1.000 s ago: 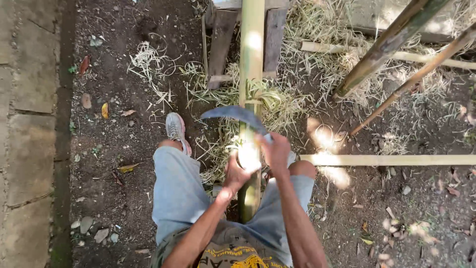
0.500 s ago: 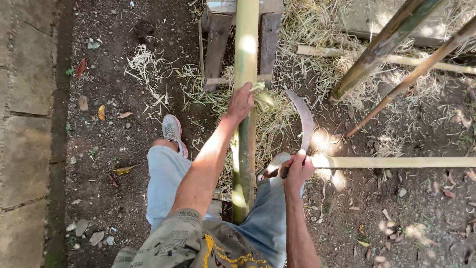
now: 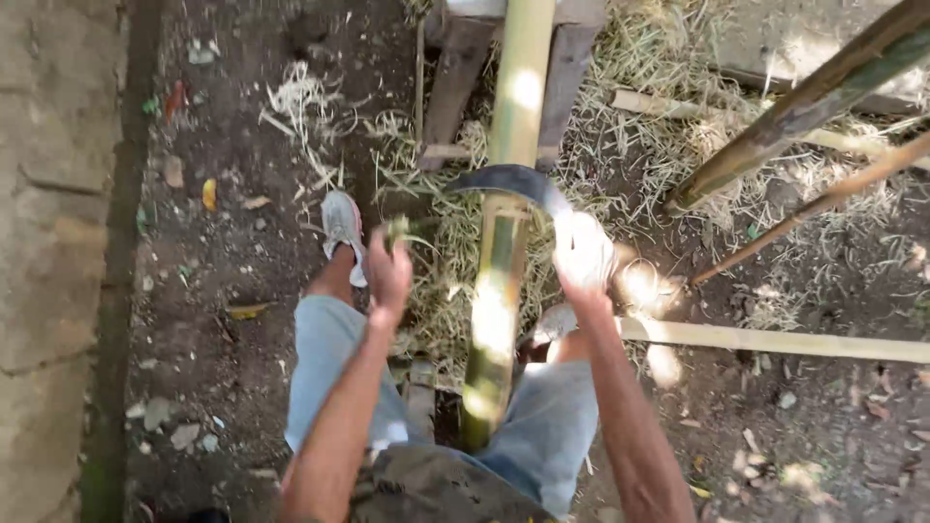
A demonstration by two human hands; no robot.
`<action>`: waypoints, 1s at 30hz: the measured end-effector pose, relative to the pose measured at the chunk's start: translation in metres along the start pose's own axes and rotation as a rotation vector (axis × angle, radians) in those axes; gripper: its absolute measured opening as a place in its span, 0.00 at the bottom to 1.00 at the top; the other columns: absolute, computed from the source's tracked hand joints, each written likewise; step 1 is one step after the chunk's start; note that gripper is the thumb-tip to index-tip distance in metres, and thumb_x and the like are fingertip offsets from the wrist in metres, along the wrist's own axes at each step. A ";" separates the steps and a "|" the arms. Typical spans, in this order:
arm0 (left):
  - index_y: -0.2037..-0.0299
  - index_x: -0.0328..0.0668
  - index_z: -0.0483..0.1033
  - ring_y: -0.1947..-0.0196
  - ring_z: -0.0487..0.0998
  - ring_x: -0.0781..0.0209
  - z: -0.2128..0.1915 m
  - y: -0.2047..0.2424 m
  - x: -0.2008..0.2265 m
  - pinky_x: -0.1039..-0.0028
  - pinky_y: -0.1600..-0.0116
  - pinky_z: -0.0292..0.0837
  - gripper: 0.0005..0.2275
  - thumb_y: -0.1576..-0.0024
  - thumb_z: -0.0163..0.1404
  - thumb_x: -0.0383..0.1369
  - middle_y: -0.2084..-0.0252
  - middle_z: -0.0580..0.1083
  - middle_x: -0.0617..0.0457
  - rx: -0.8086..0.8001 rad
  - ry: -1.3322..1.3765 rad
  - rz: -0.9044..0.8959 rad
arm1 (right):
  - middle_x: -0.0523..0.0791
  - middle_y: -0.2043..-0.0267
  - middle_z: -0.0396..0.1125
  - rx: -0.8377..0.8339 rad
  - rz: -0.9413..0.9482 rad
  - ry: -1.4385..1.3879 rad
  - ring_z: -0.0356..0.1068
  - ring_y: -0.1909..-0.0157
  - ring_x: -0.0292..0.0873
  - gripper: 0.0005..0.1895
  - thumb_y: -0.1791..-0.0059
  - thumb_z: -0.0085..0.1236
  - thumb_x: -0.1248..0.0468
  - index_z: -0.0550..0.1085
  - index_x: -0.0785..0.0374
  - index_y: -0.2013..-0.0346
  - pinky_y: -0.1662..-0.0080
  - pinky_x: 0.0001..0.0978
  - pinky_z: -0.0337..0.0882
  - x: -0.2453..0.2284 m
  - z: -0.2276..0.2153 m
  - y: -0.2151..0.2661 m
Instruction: Shaving or peeling the outer layer of a bamboo pole with a curved knife.
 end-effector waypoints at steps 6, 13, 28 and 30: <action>0.36 0.44 0.67 0.45 0.76 0.49 0.042 -0.055 0.015 0.60 0.39 0.71 0.24 0.39 0.57 0.44 0.46 0.76 0.45 -0.052 -0.266 0.301 | 0.53 0.71 0.70 -0.117 -0.304 0.101 0.71 0.70 0.56 0.14 0.49 0.55 0.52 0.78 0.59 0.61 0.68 0.49 0.69 -0.043 -0.007 -0.037; 0.49 0.35 0.78 0.64 0.77 0.54 0.129 -0.055 0.017 0.62 0.57 0.70 0.15 0.41 0.54 0.36 0.63 0.77 0.48 -0.365 0.211 0.051 | 0.49 0.73 0.71 -0.119 -0.387 0.210 0.71 0.74 0.50 0.17 0.50 0.60 0.49 0.77 0.60 0.69 0.70 0.43 0.70 -0.052 0.001 -0.077; 0.59 0.37 0.74 0.82 0.67 0.68 0.058 0.089 -0.021 0.78 0.81 0.62 0.09 0.38 0.46 0.35 0.75 0.70 0.56 -0.294 0.227 -0.285 | 0.45 0.76 0.68 -0.177 -0.465 0.110 0.66 0.79 0.43 0.21 0.49 0.58 0.46 0.79 0.62 0.64 0.77 0.37 0.64 -0.034 -0.002 0.046; 0.60 0.39 0.74 0.82 0.68 0.68 0.068 0.067 -0.013 0.78 0.81 0.63 0.09 0.39 0.48 0.36 0.76 0.71 0.56 -0.311 0.218 -0.327 | 0.45 0.76 0.67 -0.217 -0.454 0.107 0.66 0.77 0.44 0.19 0.48 0.60 0.48 0.78 0.61 0.65 0.74 0.39 0.65 -0.038 0.001 0.022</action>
Point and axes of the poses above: each hand's wrist, its own y-axis away from the middle knuckle, its own z-axis out of the palm, x = y × z, the point moved 5 cm from there along -y, towards the middle knuckle
